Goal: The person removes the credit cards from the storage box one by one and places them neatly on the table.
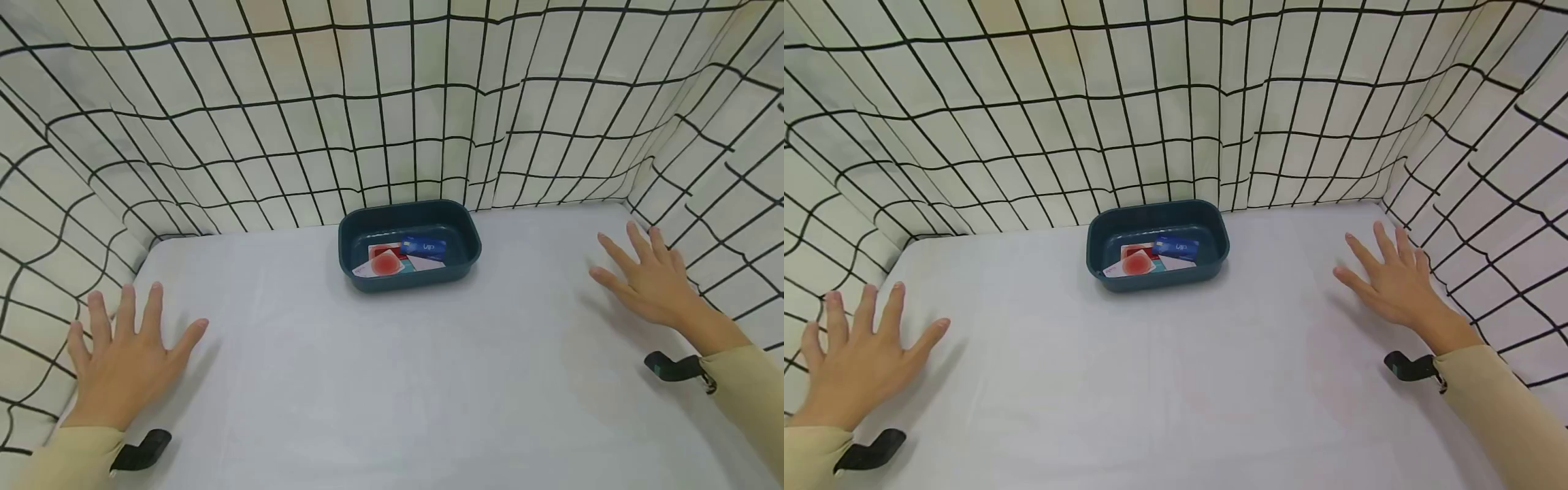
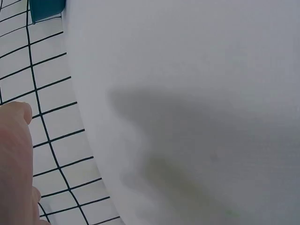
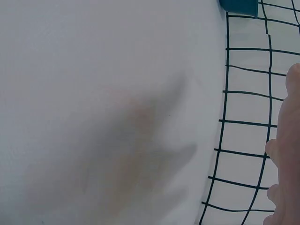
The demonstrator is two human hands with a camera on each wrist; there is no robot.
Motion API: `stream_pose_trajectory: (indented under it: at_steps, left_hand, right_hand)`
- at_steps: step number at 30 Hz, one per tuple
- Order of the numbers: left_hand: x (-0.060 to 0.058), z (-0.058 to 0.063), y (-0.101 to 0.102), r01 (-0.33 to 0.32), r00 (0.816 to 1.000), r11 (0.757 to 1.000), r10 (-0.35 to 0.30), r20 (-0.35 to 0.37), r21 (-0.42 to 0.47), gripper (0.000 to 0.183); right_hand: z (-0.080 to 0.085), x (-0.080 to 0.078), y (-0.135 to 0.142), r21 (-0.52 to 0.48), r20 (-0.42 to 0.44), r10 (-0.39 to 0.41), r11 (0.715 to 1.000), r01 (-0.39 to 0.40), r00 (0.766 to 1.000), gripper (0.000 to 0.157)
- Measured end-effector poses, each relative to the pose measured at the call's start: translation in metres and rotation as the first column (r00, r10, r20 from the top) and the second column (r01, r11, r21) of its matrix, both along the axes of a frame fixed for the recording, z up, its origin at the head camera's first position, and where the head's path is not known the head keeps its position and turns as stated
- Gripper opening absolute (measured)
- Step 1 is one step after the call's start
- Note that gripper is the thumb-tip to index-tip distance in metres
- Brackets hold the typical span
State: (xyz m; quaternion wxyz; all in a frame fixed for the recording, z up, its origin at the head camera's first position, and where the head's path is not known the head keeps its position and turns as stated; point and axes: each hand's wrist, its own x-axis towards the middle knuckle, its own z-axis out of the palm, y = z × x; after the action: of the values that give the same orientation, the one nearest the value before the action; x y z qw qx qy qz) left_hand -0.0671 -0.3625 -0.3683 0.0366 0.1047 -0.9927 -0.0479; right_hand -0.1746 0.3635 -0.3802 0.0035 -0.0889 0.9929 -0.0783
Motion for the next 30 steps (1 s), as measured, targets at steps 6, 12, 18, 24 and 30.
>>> stream_pose_trajectory:
  at_steps: [6, 12, 18, 24, 30]
  left_hand:
    - [-0.012, 0.001, 0.007, 0.035, 0.999, 0.999, -0.035, -0.018, 0.008, 0.102]
    - [-0.015, -0.004, 0.015, 0.06, 0.998, 0.998, -0.059, -0.035, 0.03, 0.101]
    - [-0.017, -0.004, 0.017, 0.067, 0.997, 0.997, -0.064, -0.049, 0.049, 0.101]
    - [-0.021, -0.003, 0.021, 0.07, 0.997, 0.996, -0.068, -0.042, 0.056, 0.101]
    - [-0.028, -0.002, 0.027, 0.087, 0.996, 0.994, -0.084, -0.042, 0.072, 0.101]
  right_hand:
    - [0.001, -0.006, -0.01, -0.01, 0.017, -0.01, 1.0, 0.01, 1.0, 0.08]
    - [0.004, -0.01, -0.012, -0.017, 0.017, -0.018, 1.0, 0.019, 1.0, 0.08]
    - [0.006, -0.012, -0.013, -0.019, -0.003, -0.011, 1.0, 0.011, 1.0, 0.079]
    - [0.009, -0.013, -0.018, -0.005, -0.008, -0.005, 1.0, 0.004, 1.0, 0.079]
    - [0.012, -0.015, -0.025, -0.017, -0.01, 0.0, 1.0, 0.0, 1.0, 0.08]
